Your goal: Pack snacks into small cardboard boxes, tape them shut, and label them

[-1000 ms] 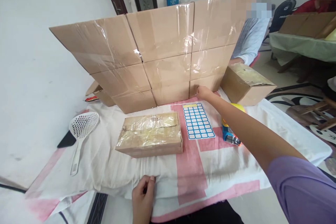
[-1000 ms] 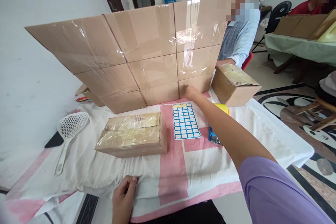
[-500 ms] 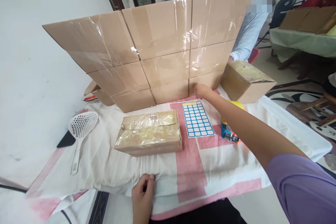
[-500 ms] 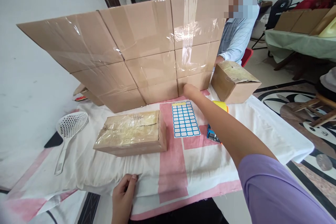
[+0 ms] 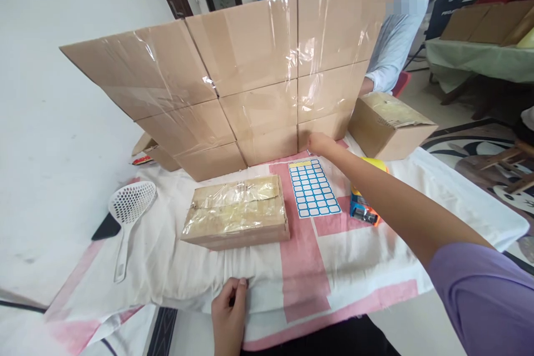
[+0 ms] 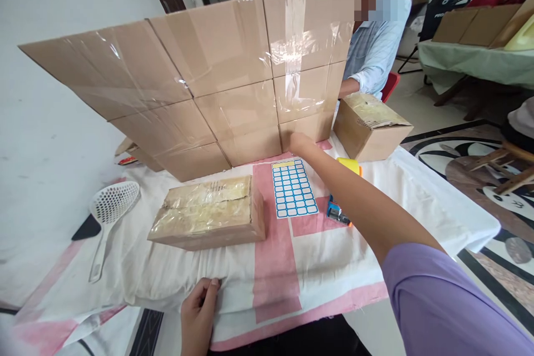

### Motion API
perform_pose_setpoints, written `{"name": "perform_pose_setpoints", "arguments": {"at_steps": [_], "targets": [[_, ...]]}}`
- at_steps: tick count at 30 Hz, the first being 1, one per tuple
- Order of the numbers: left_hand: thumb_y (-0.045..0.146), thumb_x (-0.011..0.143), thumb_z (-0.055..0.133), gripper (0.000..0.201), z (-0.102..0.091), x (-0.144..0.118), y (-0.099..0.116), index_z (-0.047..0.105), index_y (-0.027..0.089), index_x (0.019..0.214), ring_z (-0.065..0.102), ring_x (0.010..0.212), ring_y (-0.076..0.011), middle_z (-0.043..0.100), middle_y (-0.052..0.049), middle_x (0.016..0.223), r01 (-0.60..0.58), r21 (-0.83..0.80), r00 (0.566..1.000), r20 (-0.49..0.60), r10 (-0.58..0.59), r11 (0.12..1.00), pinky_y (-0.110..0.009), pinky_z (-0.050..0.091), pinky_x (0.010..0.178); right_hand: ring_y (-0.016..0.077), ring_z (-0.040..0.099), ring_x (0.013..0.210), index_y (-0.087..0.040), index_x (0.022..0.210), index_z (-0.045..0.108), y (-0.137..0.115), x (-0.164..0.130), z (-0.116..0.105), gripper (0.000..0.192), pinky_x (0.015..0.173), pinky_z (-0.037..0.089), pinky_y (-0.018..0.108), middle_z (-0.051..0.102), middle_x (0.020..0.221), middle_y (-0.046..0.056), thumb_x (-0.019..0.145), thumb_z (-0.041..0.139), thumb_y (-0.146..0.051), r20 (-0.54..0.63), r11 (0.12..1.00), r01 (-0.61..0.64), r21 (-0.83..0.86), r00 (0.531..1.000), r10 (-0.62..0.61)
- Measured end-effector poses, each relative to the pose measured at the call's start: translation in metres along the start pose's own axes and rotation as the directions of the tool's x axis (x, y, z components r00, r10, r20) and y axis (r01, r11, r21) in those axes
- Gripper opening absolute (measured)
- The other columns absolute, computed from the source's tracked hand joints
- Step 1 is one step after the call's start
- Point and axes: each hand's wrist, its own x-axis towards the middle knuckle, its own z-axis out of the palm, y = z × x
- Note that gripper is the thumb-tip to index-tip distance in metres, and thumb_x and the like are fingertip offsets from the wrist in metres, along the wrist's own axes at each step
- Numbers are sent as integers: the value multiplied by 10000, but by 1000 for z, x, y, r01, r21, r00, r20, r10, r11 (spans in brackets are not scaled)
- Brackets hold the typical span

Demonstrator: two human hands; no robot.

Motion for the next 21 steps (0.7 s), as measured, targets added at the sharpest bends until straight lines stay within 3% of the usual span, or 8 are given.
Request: {"name": "perform_pose_setpoints", "arguments": {"at_steps": [2, 9, 12, 15, 17, 19, 20, 21], "targets": [[539, 910, 579, 465, -1, 0, 1, 474, 197, 613, 384, 604, -131, 360, 35, 604, -4, 10, 1000, -5, 4, 1000, -229, 322, 578, 278, 736, 921, -77, 972, 769, -6, -6, -4, 158, 816, 565, 331, 772, 899, 168, 839, 683, -85, 10, 999, 33, 37, 999, -34], [520, 886, 597, 429, -4, -6, 13, 596, 190, 611, 443, 553, -128, 467, 32, 553, -71, 130, 995, -60, 79, 989, -230, 360, 555, 210, 713, 948, -157, 942, 766, -26, -48, 5, 199, 785, 510, 234, 784, 991, 80, 839, 621, -69, -151, 949, 203, 240, 974, -170], [479, 864, 609, 353, -16, -7, 17, 658, 202, 652, 484, 540, -136, 557, 21, 560, -106, 234, 963, -219, 159, 966, -250, 388, 569, 161, 697, 848, -174, 948, 739, -27, -87, 29, 156, 720, 492, 216, 768, 916, 42, 884, 603, -129, -217, 862, 283, 421, 954, -207], [418, 815, 643, 225, -36, 10, 27, 689, 215, 728, 549, 600, -177, 628, -2, 620, -64, 310, 854, -474, 212, 949, -292, 416, 599, 148, 619, 665, -198, 842, 660, -31, -128, 66, 97, 619, 445, 245, 670, 711, -2, 876, 575, -167, -295, 556, 333, 761, 942, -160], [361, 773, 654, 157, -49, 34, 37, 664, 211, 728, 543, 611, -196, 601, -4, 617, -64, 236, 737, -644, 206, 970, -322, 415, 596, 140, 547, 561, -222, 833, 581, -37, -149, 91, 73, 570, 410, 253, 577, 609, -46, 890, 537, -215, -246, 301, 286, 910, 955, -163], [312, 743, 622, 145, -60, 65, 49, 563, 216, 653, 483, 573, -181, 502, 15, 569, -171, 114, 610, -768, 196, 979, -332, 382, 565, 147, 530, 564, -236, 832, 531, -45, -162, 110, 77, 582, 414, 268, 546, 610, -54, 903, 507, -253, -219, 114, 242, 964, 958, -183], [316, 753, 578, 181, -64, 80, 53, 481, 230, 628, 435, 549, -169, 431, 27, 548, -227, 99, 587, -780, 217, 969, -330, 355, 547, 157, 545, 612, -237, 821, 526, -49, -167, 117, 86, 616, 429, 282, 557, 649, -41, 902, 505, -258, -233, 74, 248, 966, 957, -174], [340, 785, 507, 219, -67, 95, 57, 385, 249, 626, 375, 527, -157, 350, 38, 536, -258, 123, 605, -753, 259, 958, -327, 321, 529, 170, 563, 681, -236, 807, 532, -52, -169, 123, 91, 661, 443, 299, 575, 708, -21, 895, 510, -250, -259, 70, 271, 960, 955, -145]]}}
